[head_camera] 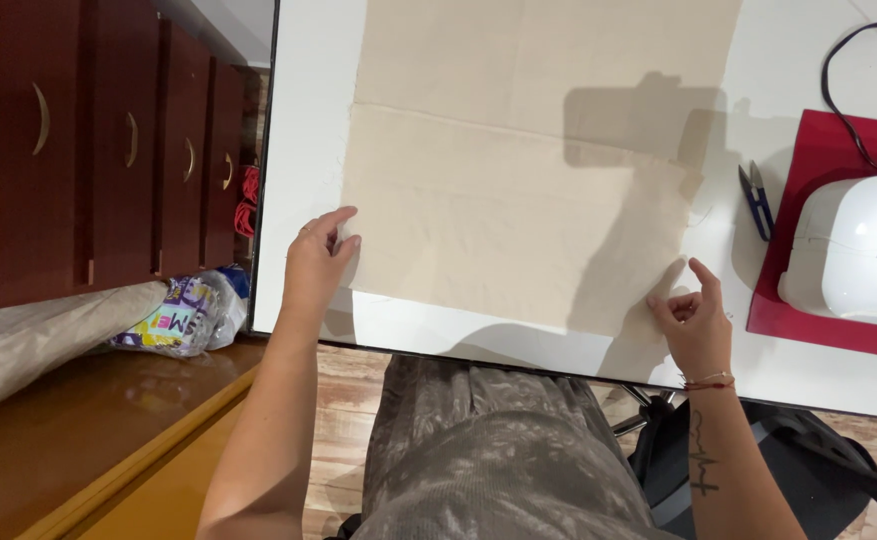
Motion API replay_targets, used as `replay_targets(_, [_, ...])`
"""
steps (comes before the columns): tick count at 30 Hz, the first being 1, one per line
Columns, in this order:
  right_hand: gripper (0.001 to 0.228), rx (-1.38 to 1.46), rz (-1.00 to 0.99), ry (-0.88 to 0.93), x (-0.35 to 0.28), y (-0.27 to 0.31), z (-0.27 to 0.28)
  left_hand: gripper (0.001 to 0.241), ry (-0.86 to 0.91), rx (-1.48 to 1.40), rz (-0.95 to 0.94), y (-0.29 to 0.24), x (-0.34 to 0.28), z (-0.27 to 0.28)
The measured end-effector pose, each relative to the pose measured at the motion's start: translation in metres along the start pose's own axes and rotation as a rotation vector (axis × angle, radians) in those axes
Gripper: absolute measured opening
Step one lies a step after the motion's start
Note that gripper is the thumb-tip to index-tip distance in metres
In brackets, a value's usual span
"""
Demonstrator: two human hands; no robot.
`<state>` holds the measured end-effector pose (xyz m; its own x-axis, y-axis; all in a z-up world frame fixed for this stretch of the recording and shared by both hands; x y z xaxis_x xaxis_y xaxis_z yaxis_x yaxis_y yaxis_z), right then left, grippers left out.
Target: The person lays out pieces of light-colored fabric on a white table and smooths them flat. They then use straight pins to secure the fabric layers together, placing pins along the edges and across the center of the material.
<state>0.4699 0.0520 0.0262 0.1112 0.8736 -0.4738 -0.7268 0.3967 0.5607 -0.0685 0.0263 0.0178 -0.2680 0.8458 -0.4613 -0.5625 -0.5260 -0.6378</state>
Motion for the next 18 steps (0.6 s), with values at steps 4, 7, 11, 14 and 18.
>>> replay_targets(4, [0.076,-0.007,0.021,0.005,0.001,0.003,0.005,0.042,0.033,-0.019,0.01,-0.014,-0.014,0.01])
replay_targets(7, [0.075,-0.028,0.037,0.004,0.001,0.006,0.007,0.043,0.035,0.012,0.002,-0.01,-0.02,0.014])
replay_targets(11, [0.076,0.004,0.064,0.028,-0.003,0.012,0.007,0.047,0.036,-0.005,0.039,0.003,-0.027,0.016])
replay_targets(14, [0.078,0.025,0.072,0.029,-0.003,0.0,0.005,0.048,0.013,-0.034,0.026,0.016,-0.03,0.012])
replay_targets(18, [0.079,0.061,0.093,0.005,0.002,-0.013,0.001,0.049,-0.042,-0.123,-0.042,0.013,-0.033,0.011])
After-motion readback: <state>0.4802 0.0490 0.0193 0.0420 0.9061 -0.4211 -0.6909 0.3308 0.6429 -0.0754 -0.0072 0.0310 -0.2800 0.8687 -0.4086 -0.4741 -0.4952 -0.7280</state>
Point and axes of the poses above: each hand's wrist, its own x-axis towards the middle knuckle, its own z-axis out of the back of the hand, y = z × x, the point moved 6 cm from there along x, towards the middle knuckle, and after that the axes turned 6 degrees about y, right-handed, at the moved point
